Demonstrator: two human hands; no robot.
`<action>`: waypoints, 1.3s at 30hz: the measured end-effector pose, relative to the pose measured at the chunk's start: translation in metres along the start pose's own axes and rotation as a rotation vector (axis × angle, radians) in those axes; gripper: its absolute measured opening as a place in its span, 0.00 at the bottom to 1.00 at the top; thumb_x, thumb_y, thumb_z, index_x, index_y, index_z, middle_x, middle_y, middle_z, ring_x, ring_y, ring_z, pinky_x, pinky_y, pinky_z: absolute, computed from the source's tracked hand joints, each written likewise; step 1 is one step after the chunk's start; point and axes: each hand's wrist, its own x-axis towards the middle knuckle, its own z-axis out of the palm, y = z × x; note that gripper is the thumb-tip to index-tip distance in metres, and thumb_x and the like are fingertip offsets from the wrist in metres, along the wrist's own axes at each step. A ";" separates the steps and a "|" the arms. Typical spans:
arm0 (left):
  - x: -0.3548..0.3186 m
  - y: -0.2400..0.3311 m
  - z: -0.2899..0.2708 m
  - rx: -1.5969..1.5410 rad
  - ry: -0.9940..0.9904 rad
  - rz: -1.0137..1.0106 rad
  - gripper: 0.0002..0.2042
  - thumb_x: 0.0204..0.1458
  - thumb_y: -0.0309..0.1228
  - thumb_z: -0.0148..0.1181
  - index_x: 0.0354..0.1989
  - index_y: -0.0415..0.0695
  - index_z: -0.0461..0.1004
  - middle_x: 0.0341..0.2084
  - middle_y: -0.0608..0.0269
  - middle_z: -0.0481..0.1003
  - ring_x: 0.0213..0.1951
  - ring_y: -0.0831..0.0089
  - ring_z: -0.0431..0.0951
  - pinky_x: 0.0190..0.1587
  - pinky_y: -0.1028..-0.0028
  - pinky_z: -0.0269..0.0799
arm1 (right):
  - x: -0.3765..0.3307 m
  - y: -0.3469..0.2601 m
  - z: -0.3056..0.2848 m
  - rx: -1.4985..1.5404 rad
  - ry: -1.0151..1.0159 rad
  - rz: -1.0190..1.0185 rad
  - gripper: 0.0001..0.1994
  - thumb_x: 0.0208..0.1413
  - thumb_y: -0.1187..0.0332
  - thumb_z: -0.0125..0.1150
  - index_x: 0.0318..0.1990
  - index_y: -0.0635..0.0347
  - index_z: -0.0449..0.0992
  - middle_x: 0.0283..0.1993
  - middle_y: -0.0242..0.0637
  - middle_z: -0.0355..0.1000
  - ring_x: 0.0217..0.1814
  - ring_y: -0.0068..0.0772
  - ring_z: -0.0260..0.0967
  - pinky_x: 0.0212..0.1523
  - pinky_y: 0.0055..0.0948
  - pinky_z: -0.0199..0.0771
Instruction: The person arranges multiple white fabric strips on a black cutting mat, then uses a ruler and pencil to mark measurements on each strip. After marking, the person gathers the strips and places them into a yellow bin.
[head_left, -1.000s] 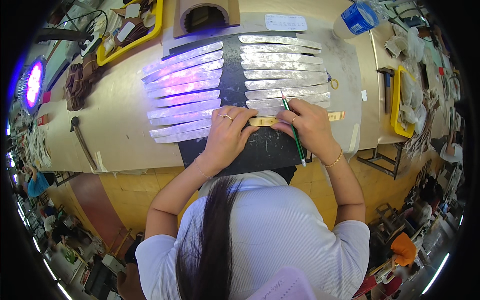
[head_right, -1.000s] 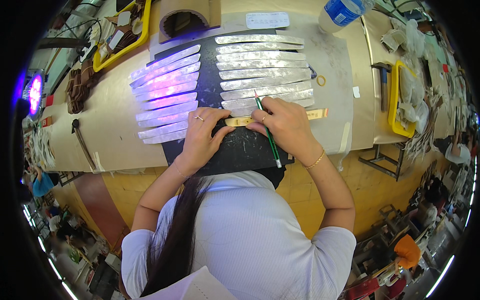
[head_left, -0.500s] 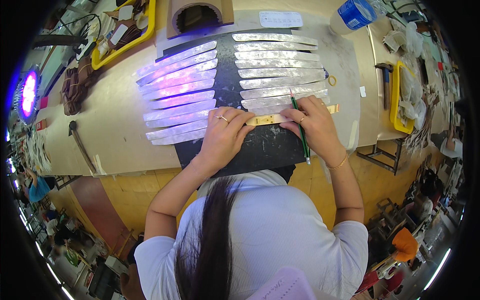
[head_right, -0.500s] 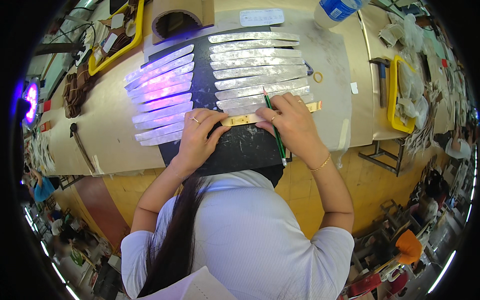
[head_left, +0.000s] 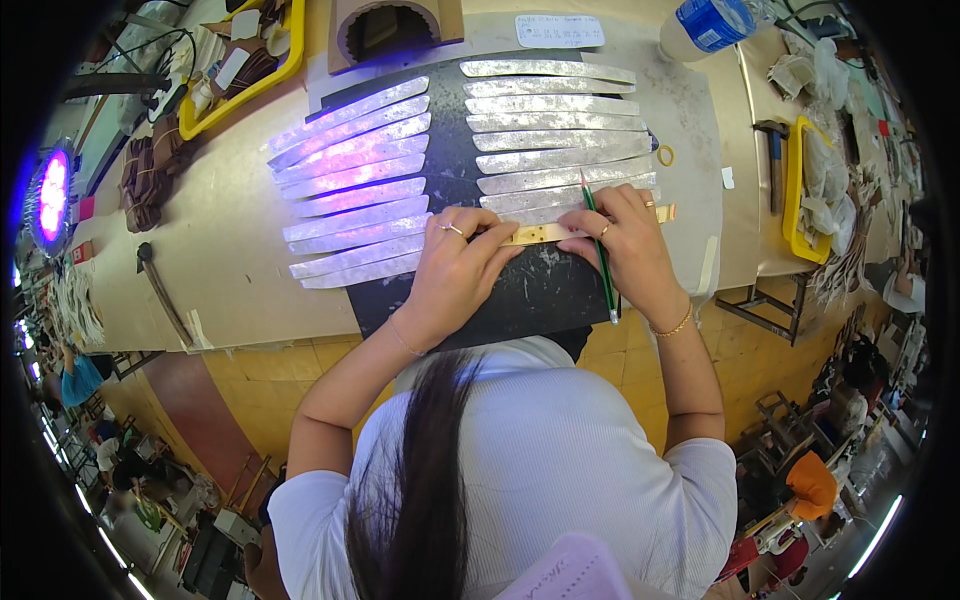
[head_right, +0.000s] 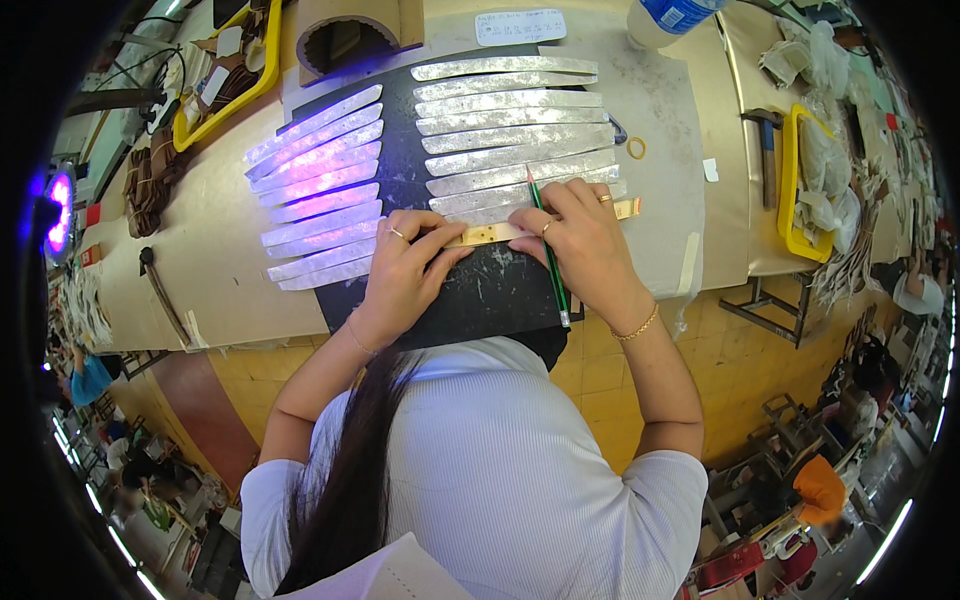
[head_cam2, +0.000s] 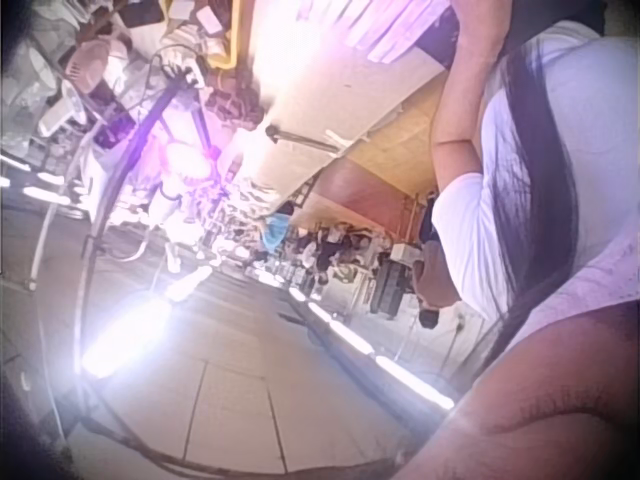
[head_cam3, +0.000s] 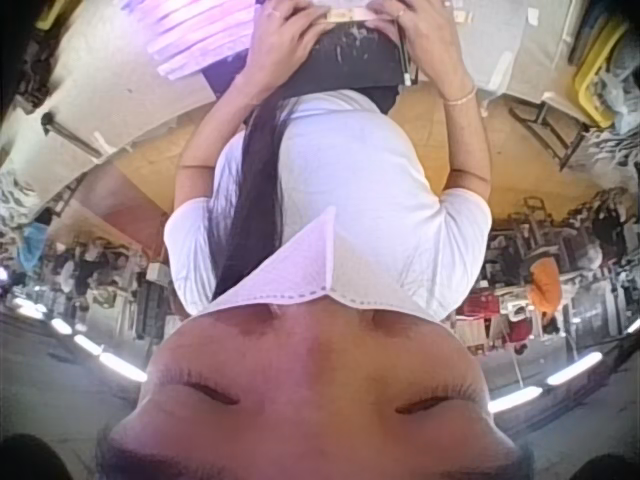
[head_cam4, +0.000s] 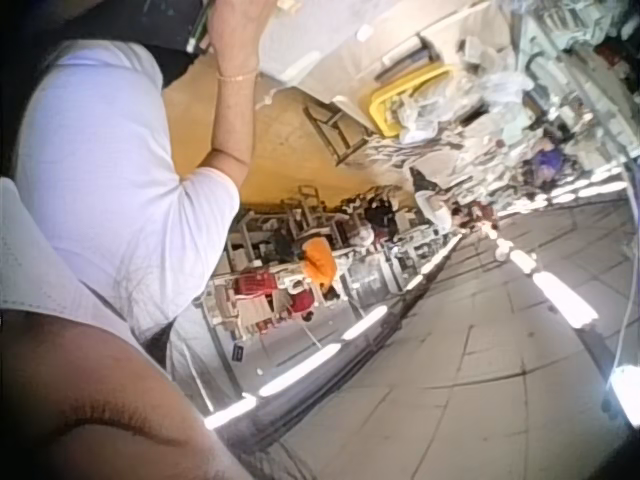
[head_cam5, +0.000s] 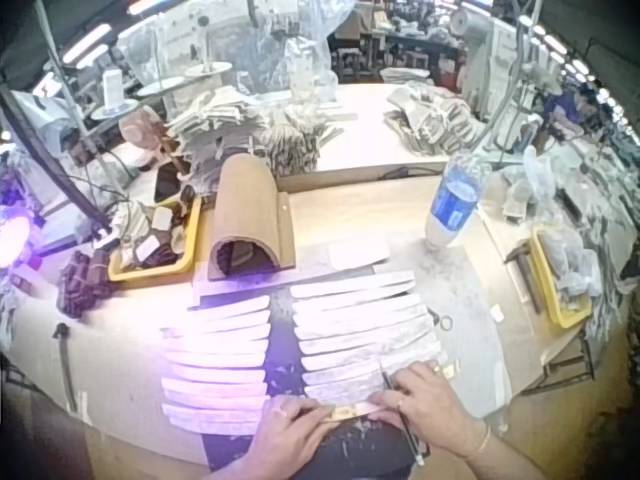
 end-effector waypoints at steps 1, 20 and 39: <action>0.001 0.000 0.000 0.001 -0.008 -0.006 0.12 0.47 0.28 0.71 0.41 0.42 0.81 0.35 0.63 0.74 0.40 0.63 0.72 0.46 0.66 0.65 | 0.000 0.000 0.000 0.000 0.003 0.000 0.13 0.43 0.63 0.73 0.38 0.53 0.81 0.33 0.32 0.68 0.40 0.36 0.66 0.43 0.34 0.61; 0.000 0.000 0.003 0.029 -0.026 -0.012 0.11 0.46 0.29 0.72 0.39 0.43 0.81 0.34 0.63 0.74 0.41 0.64 0.71 0.46 0.65 0.63 | -0.004 -0.001 0.002 0.006 -0.010 0.045 0.12 0.48 0.60 0.70 0.40 0.49 0.80 0.36 0.32 0.66 0.45 0.37 0.65 0.49 0.39 0.61; 0.000 0.001 0.003 0.020 -0.038 -0.022 0.10 0.47 0.28 0.72 0.39 0.43 0.81 0.34 0.64 0.74 0.41 0.65 0.71 0.46 0.65 0.62 | -0.006 -0.002 0.004 -0.004 -0.004 0.062 0.13 0.48 0.59 0.69 0.41 0.49 0.80 0.36 0.33 0.66 0.45 0.37 0.65 0.48 0.38 0.61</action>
